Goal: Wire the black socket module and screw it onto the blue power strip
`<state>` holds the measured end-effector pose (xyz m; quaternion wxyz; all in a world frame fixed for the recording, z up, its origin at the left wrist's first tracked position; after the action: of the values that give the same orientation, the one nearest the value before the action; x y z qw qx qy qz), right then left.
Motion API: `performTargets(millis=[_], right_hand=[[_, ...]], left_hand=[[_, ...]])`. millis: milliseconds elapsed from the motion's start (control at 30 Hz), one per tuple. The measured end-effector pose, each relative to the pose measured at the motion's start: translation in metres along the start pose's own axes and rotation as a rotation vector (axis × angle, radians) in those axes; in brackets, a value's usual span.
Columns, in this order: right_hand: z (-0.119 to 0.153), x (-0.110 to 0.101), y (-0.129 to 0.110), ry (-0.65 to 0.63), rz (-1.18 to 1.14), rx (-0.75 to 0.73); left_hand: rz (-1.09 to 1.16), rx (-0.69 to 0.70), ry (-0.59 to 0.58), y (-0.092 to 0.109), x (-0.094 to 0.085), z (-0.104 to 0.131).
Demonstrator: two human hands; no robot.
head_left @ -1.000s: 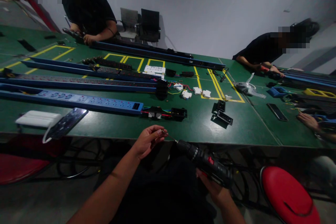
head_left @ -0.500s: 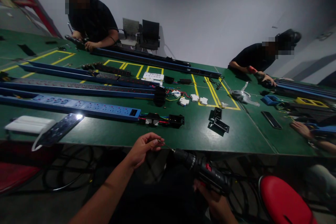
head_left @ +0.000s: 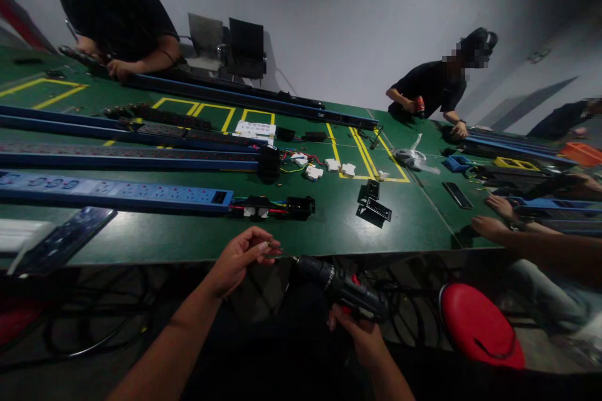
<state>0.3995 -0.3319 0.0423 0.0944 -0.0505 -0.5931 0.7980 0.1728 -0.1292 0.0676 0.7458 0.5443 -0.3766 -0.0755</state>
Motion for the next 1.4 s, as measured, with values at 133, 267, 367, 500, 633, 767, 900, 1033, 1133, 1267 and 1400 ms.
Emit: performTargets(millis=[133,267,367,500,633,767,900,1033,1133,1267,1400], right_hand=[[0.000,-0.001,0.004,-0.026,-0.028,-0.020],[0.000,-0.002,0.006,-0.031,-0.078,-0.027],[-0.001,-0.002,0.005,-0.036,-0.097,-0.046],[-0.003,0.002,0.005,-0.044,-0.120,-0.044],[-0.005,0.002,0.005,-0.033,-0.139,-0.039],[-0.007,-0.002,0.009,-0.018,-0.196,-0.028],[-0.015,-0.009,0.017,-0.009,-0.248,0.005],[-0.028,-0.017,0.022,0.025,-0.255,0.015],[-0.040,-0.024,0.023,0.060,-0.262,0.019],[-0.054,-0.031,0.023,0.080,-0.265,0.019],[-0.066,-0.037,0.025,0.087,-0.305,0.032]], left_hand=[[-0.029,0.004,-0.036,0.001,0.004,-0.001],[-0.031,-0.004,-0.073,0.000,0.008,-0.001],[-0.026,-0.009,-0.092,0.000,0.011,-0.002],[-0.052,-0.003,-0.158,0.002,0.018,-0.001],[-0.096,0.026,-0.246,0.013,0.020,0.000],[-0.110,0.061,-0.222,0.028,0.003,-0.008],[-0.219,0.091,-0.059,0.041,-0.028,-0.035],[-0.375,0.116,0.121,0.046,-0.056,-0.065],[-0.582,0.182,0.207,0.049,-0.066,-0.080],[-1.236,0.375,0.202,0.057,-0.044,-0.096],[-1.733,0.416,-0.062,0.027,-0.011,-0.123]])
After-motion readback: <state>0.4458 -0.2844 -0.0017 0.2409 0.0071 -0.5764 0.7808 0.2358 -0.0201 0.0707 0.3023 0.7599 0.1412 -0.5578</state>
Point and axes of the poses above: each hand's wrist, its own z-axis away from the middle knuckle, its own x-axis out of the palm, y = z × x, the point moved 10 cm from there along -z, towards the middle knuckle, and after that the axes turned 7 degrees about -y, right-handed, at the moved point
